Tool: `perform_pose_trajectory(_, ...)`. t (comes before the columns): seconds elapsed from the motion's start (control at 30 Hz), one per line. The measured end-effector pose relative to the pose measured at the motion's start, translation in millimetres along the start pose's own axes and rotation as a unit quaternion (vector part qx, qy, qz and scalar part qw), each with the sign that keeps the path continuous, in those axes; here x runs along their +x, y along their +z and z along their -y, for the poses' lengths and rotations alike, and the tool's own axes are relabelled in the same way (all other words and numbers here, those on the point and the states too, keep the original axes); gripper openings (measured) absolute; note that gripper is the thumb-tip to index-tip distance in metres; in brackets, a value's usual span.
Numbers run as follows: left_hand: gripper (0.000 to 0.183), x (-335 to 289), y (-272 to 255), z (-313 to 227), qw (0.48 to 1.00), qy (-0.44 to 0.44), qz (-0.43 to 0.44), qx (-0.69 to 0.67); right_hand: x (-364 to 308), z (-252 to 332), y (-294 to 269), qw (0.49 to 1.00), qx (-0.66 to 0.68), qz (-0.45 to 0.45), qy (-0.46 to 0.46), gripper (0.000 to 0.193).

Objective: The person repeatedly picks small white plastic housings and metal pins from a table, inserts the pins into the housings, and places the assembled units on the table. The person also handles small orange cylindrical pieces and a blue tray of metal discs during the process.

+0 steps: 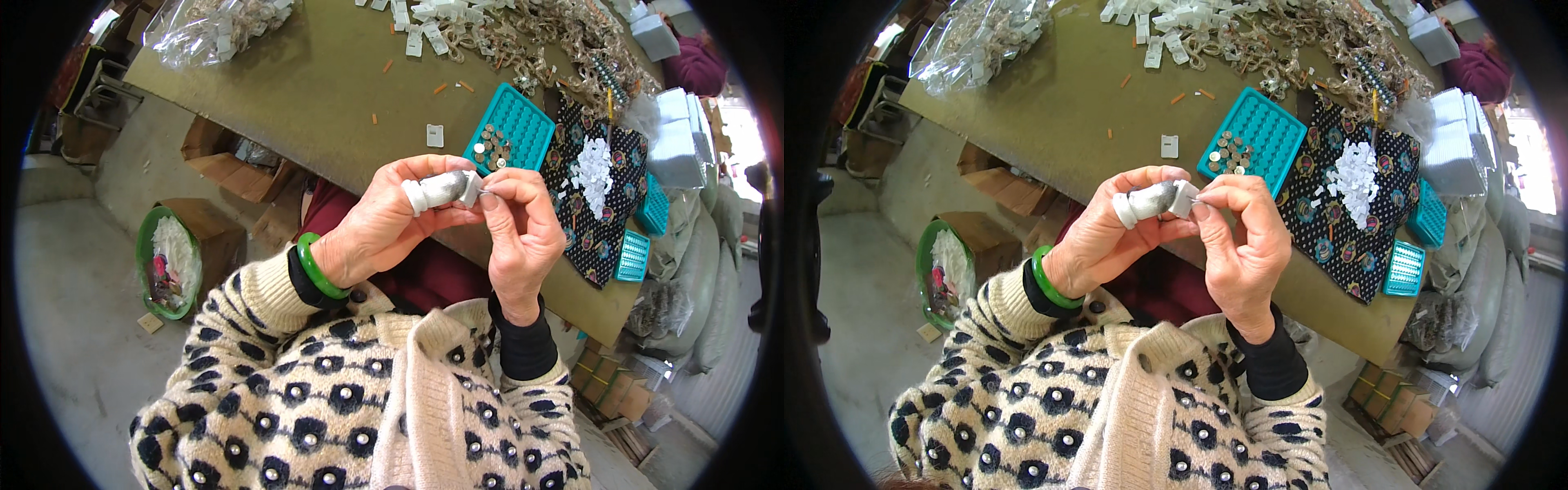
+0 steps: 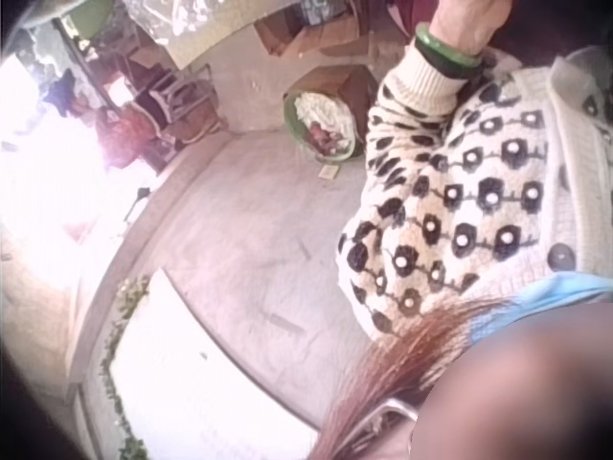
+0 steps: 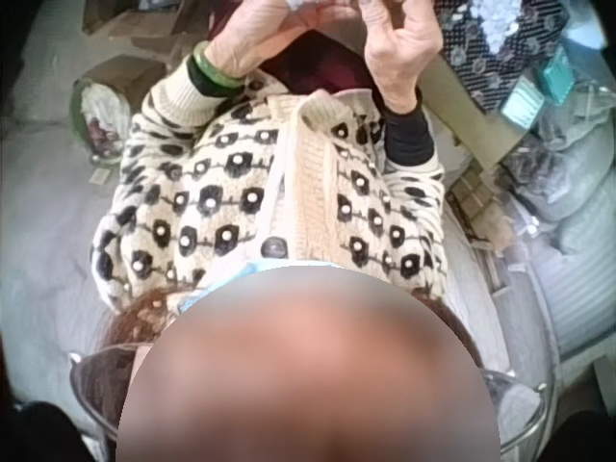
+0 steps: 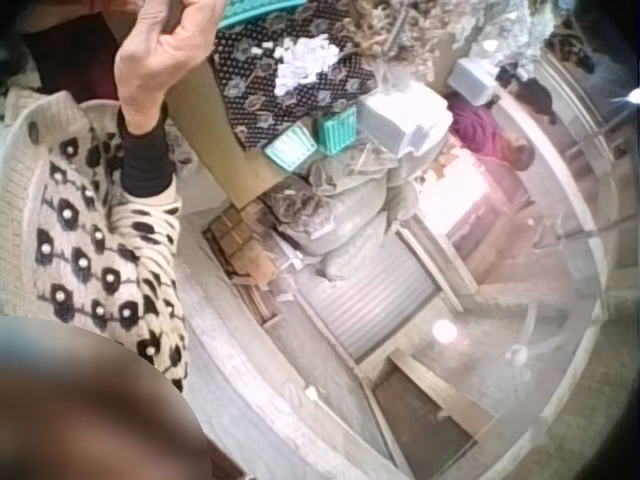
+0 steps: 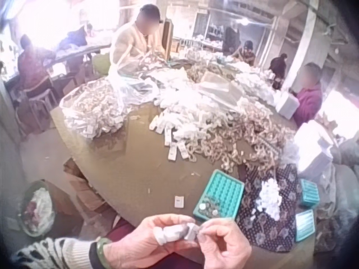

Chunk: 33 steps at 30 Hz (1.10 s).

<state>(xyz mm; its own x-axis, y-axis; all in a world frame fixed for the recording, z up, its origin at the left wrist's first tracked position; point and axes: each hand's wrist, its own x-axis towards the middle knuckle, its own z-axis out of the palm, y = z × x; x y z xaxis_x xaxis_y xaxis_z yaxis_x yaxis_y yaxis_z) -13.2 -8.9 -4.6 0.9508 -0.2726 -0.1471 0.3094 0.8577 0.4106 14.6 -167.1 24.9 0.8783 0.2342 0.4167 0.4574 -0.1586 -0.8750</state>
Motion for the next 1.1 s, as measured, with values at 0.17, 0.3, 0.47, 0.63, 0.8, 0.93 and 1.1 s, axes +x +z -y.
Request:
perform_pose_trajectory(0.17, 0.026, -2, -1, -4, 1.0, 0.013, -0.009, 0.021, 4, 2, 0, 1.0, 0.003, 0.029, 0.01, 0.011)
perform_pose_trajectory(0.3, 0.024, -3, -2, -8, 1.0, 0.029, 0.004, 0.01, 11, 5, 0, 0.998, -0.015, 0.065, -0.006, 0.012)
perform_pose_trajectory(0.47, 0.021, -4, -7, -9, 0.993, 0.072, -0.031, 0.088, 20, 4, 8, 0.985, -0.113, 0.101, -0.082, 0.02)
perform_pose_trajectory(0.63, 0.022, 1, -13, -19, 0.98, 0.09, -0.061, 0.166, 32, 5, 19, 0.975, -0.155, 0.117, -0.104, 0.017)
perform_pose_trajectory(0.8, 0.03, 5, -19, -37, 0.999, 0.029, 0.001, -0.017, 84, -7, 10, 0.98, -0.098, 0.161, 0.066, 0.005)
perform_pose_trajectory(0.93, 0.028, 13, -26, -44, 0.998, 0.021, -0.052, -0.009, 139, -48, 27, 0.936, -0.315, 0.108, -0.111, 0.004)
perform_pose_trajectory(1.1, 0.021, 17, -27, -41, 0.996, 0.024, -0.082, 0.033, 164, -88, 51, 0.858, -0.487, 0.147, -0.07, 0.018)
